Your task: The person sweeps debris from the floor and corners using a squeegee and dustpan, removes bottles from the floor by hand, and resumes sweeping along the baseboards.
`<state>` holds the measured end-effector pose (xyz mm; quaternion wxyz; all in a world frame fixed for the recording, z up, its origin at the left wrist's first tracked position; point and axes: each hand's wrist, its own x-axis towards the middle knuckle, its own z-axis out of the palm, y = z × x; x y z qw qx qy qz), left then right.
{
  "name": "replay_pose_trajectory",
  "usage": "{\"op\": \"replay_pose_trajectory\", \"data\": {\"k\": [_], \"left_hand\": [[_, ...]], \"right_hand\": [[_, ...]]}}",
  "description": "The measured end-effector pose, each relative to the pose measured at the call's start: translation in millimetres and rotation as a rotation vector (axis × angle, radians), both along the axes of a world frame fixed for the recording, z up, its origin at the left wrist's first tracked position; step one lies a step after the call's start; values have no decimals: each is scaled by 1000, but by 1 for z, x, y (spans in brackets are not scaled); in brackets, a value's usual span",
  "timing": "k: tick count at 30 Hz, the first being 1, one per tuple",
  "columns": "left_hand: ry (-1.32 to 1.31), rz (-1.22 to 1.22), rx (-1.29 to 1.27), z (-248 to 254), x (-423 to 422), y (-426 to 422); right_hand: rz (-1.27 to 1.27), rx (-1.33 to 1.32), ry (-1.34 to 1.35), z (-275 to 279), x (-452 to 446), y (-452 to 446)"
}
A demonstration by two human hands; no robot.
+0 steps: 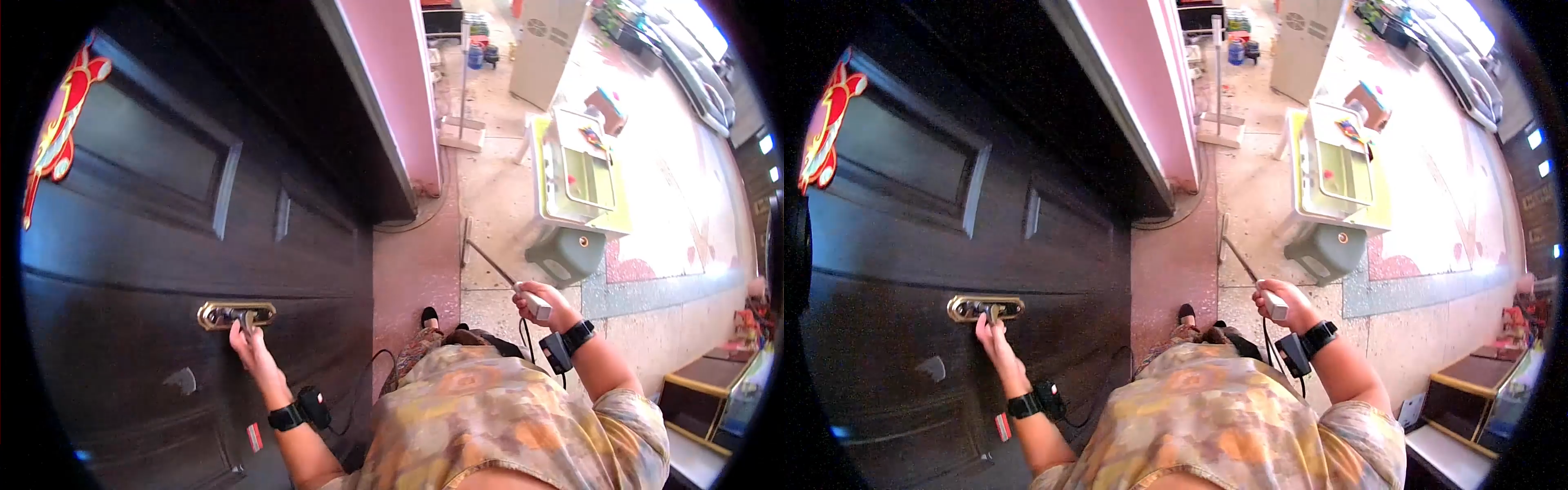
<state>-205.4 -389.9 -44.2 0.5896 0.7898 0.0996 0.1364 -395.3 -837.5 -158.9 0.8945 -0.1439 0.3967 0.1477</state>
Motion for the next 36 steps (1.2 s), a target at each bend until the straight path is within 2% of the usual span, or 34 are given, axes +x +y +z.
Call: {"op": "replay_pose_trajectory", "data": {"k": [2, 4, 8, 16, 18, 19, 20, 22, 23, 24, 28, 36], "left_hand": [[17, -43, 73, -4, 4, 8], [67, -13, 415, 7, 6, 9], [142, -57, 448, 10, 12, 20], [99, -59, 766, 11, 25, 25], [-153, 41, 1180, 20, 29, 20], [-309, 54, 1077, 21, 31, 13], [-316, 49, 1072, 23, 31, 5], [-267, -137, 863, 42, 28, -40], [-342, -215, 833, 46, 26, -66], [-448, -346, 837, 42, 34, -77], [-489, -636, 792, 45, 45, -158], [-534, -954, 705, 29, 107, -303]], "right_hand": [[9, -65, 15, 5, 2, -2], [-6, -75, 19, 3, 2, -3], [3, -181, 27, 9, -3, -5], [-100, -95, -43, -6, -24, -18], [-134, -73, -53, 2, -27, -20], [-137, -97, -44, 5, -29, -21], [-136, -122, -35, 9, -31, -25], [-153, -112, -40, 11, -33, -30], [-162, -97, -39, 11, -34, -33], [-168, -100, -47, 10, -33, -35], [-198, -70, -82, -2, -25, -54], [-251, -107, -51, 0, 30, -116]]}}
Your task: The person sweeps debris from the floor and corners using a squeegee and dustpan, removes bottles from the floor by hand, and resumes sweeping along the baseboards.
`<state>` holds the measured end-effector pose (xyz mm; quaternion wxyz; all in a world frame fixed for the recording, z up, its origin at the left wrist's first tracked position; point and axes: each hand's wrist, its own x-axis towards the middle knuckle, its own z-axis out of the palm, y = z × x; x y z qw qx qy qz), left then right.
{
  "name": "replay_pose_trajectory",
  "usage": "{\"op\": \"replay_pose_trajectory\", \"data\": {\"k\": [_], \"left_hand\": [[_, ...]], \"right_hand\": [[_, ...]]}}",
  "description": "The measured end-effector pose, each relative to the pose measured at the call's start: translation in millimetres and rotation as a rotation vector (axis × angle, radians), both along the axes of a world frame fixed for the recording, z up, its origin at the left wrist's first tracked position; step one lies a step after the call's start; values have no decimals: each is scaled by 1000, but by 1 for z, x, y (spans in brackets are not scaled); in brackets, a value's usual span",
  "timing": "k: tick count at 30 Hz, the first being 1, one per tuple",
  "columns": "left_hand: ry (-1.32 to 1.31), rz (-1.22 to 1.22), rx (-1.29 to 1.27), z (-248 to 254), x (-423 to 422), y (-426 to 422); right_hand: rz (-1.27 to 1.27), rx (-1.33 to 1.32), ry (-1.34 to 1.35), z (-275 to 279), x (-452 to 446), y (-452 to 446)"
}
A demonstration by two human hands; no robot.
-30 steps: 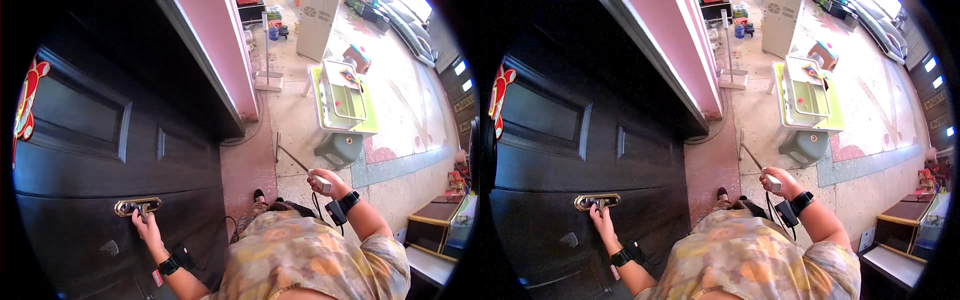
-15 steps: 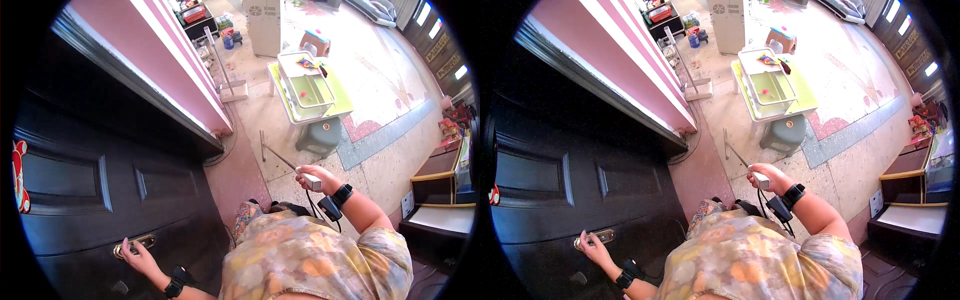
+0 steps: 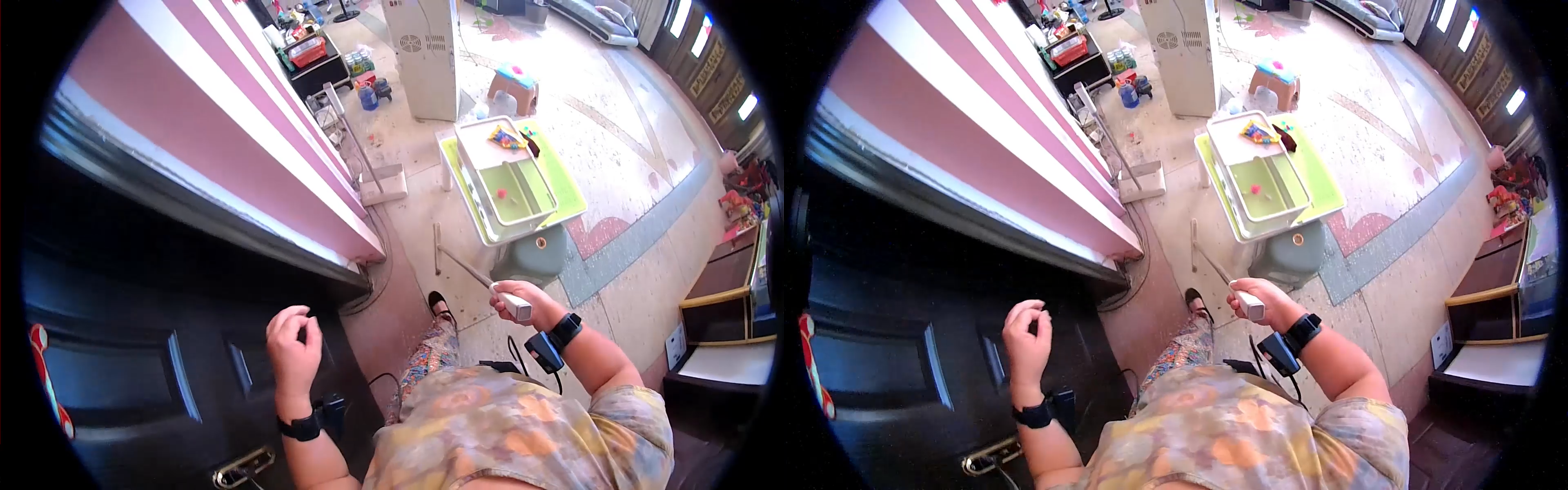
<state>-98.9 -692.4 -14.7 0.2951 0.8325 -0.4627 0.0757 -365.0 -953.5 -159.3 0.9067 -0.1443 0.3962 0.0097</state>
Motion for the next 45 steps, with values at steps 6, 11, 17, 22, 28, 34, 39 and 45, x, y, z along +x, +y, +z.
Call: {"op": "replay_pose_trajectory", "data": {"k": [6, 11, 17, 22, 28, 34, 39, 45], "left_hand": [[73, -110, -62, -16, 77, -116], [152, -164, -57, -30, 132, -206], [309, -182, -3, -53, 172, -281], [557, -250, 110, -99, 194, -357], [921, -452, 165, -141, 201, -485], [1876, -460, 252, -125, 184, -600], [2221, -397, 106, -132, 176, -669], [2288, -476, -24, -118, 161, -701]], "right_hand": [[15, -81, 30, 34, 68, -61], [-14, -145, 24, 68, 125, -115], [156, -471, 46, 104, 170, -185], [289, -676, 105, 150, 202, -237], [430, -914, 303, 182, 222, -305], [531, -1013, 397, 205, 237, -360], [543, -1066, 420, 214, 253, -385], [379, -915, 458, 258, 248, -396]]}}
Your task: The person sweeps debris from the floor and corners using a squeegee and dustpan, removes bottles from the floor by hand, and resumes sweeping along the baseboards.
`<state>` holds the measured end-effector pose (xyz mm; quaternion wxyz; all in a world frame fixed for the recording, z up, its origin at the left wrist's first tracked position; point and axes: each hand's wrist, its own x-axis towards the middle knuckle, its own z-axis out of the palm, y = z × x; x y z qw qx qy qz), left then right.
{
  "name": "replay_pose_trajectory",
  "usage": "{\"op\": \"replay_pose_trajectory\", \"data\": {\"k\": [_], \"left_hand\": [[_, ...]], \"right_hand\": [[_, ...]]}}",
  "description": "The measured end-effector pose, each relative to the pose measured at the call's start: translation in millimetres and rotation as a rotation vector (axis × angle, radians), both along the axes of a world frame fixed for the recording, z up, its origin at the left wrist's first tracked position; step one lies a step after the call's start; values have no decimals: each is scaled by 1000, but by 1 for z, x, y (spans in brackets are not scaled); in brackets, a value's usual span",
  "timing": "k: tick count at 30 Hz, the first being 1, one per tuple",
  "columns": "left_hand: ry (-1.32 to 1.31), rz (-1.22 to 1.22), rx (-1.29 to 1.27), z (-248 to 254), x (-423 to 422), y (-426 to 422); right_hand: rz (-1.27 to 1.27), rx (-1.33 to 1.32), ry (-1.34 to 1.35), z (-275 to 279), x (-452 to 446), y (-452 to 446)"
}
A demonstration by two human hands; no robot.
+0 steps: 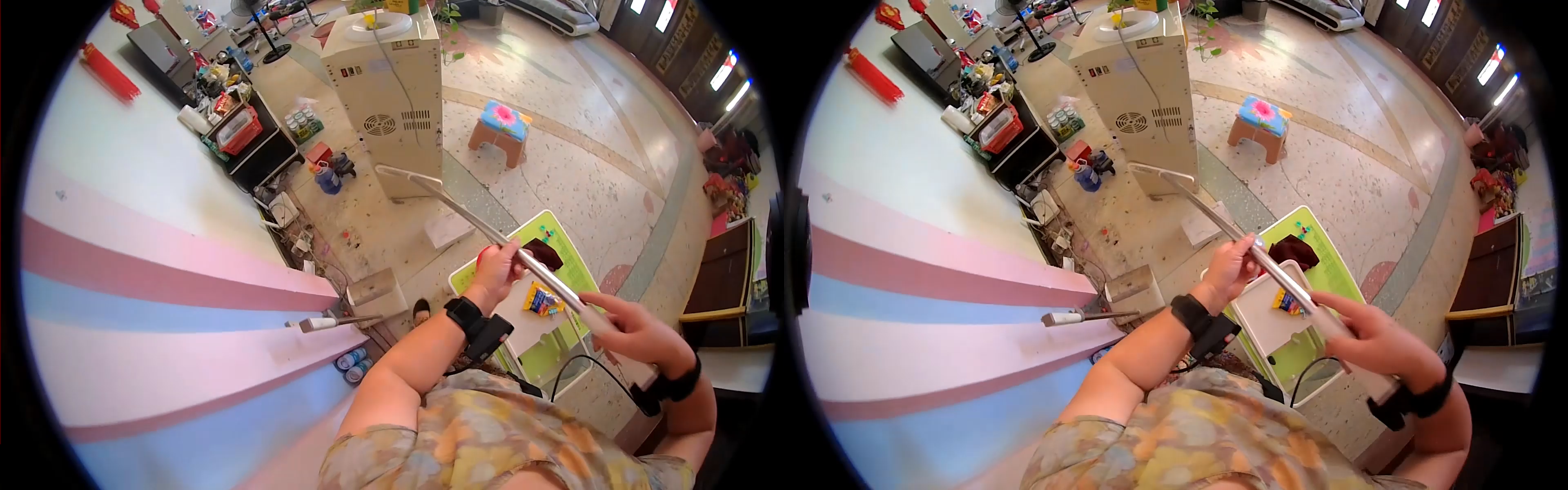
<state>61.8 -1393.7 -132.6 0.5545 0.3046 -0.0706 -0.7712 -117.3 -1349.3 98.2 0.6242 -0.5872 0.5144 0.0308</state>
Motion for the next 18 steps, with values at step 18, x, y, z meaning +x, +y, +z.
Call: {"op": "replay_pose_trajectory", "data": {"k": [18], "left_hand": [[-67, -117, -20, 9, 27, -57]], "right_hand": [[-276, -139, 193, 21, 34, 3]]}}
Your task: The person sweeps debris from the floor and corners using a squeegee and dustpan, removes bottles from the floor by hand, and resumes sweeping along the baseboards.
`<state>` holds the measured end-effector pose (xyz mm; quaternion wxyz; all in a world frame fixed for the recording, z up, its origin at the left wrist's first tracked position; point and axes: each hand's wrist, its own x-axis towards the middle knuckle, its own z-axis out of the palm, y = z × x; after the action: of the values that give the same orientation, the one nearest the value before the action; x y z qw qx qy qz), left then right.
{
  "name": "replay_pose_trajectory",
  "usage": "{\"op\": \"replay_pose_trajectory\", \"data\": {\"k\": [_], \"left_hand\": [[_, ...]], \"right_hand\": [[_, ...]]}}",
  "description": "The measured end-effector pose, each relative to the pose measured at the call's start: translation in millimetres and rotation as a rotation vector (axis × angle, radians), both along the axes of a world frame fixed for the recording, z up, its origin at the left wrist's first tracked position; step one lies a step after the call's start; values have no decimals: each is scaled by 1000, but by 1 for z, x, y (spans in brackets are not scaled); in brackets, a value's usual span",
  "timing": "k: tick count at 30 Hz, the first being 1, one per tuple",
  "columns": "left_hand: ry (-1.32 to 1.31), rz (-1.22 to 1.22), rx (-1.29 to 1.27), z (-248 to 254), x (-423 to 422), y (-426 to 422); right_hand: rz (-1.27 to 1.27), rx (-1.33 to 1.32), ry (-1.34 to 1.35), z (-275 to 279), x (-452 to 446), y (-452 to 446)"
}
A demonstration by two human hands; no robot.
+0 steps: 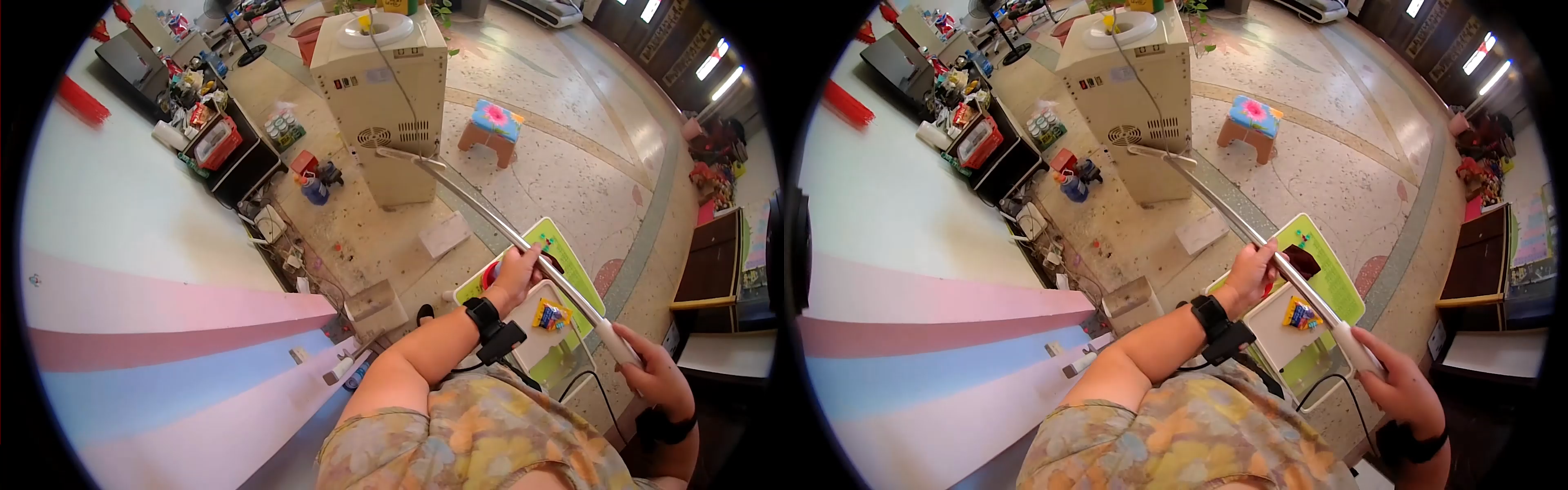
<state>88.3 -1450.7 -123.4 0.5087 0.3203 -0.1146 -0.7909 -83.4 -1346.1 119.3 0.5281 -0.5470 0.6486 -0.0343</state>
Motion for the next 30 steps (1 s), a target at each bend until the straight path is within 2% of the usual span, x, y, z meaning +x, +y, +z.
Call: {"op": "replay_pose_trajectory", "data": {"k": [6, 8, 10, 14, 15, 17, 21, 23, 26, 30], "left_hand": [[33, 32, 27, -33, 27, -9], [58, 23, 46, -63, 36, -13], [42, 21, 124, -70, 42, -11], [50, -34, 210, -59, 43, -3], [50, -34, 219, -54, 39, -2], [125, -50, 140, -47, 29, -2], [95, -35, 117, -32, 25, -12], [76, -35, 57, -41, 32, -23], [37, 23, 132, -47, 52, -34], [42, 1, 138, -96, 83, -53]], "right_hand": [[262, -258, 49, -32, 21, -17], [304, -254, 77, -41, 36, -28], [382, -291, 64, -54, 44, -33], [380, -268, 54, -55, 36, -32], [316, -202, 56, -45, 32, -31], [250, -130, 61, -29, 25, -28], [272, -228, 84, -19, 19, -32], [277, -249, 74, -22, 29, -39], [312, -278, 60, -38, 44, -56], [319, -184, 86, -64, 72, -85]]}}
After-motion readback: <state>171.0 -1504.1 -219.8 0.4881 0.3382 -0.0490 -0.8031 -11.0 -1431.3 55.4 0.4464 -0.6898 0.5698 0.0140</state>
